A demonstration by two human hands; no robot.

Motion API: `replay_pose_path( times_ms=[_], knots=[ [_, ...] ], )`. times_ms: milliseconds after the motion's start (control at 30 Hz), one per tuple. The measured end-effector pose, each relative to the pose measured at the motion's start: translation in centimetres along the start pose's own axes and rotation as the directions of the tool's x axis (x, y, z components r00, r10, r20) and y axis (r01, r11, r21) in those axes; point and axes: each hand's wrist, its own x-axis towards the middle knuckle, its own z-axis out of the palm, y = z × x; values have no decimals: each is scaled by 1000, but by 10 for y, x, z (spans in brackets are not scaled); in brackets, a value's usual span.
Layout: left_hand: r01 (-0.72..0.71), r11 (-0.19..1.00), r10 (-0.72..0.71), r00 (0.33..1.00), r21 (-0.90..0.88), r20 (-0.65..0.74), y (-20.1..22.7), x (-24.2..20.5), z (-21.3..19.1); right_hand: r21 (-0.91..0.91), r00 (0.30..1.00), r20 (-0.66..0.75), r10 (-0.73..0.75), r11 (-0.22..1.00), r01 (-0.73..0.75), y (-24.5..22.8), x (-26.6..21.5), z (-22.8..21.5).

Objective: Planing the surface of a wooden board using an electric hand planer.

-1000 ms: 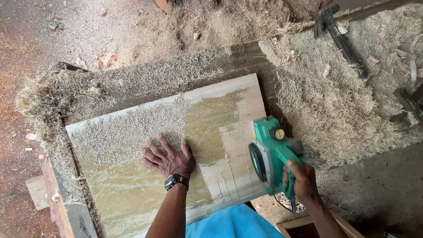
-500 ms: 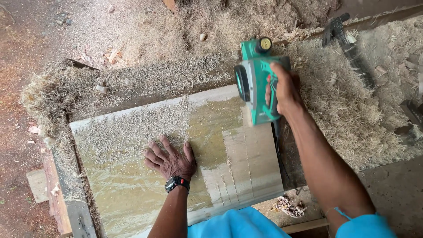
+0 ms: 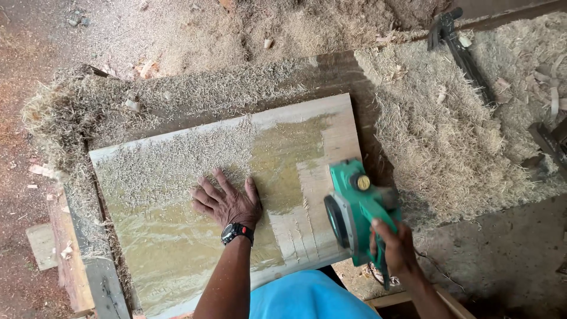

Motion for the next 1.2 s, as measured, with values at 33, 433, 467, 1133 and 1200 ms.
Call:
replay_pose_path(
  times_ms=[33,433,467,1133,1200],
  knots=[
    [10,1000,-10,1000,1,7,0,0,-1,83,999,7,37,996,-38,17,-5,-4],
    [10,1000,-10,999,5,39,1,2,-3,59,999,-35,24,998,-22,-114,79,62],
    [13,1000,-13,999,3,40,1,3,-1,55,999,-34,24,998,-22,-127,92,68],
    [-2,999,3,999,-37,32,-2,-2,-6,-47,998,44,-52,997,54,-12,-13,36],
    [12,999,-10,999,-48,51,-1,1,-5,-6,999,39,-26,1000,27,13,-20,30]
  ],
)
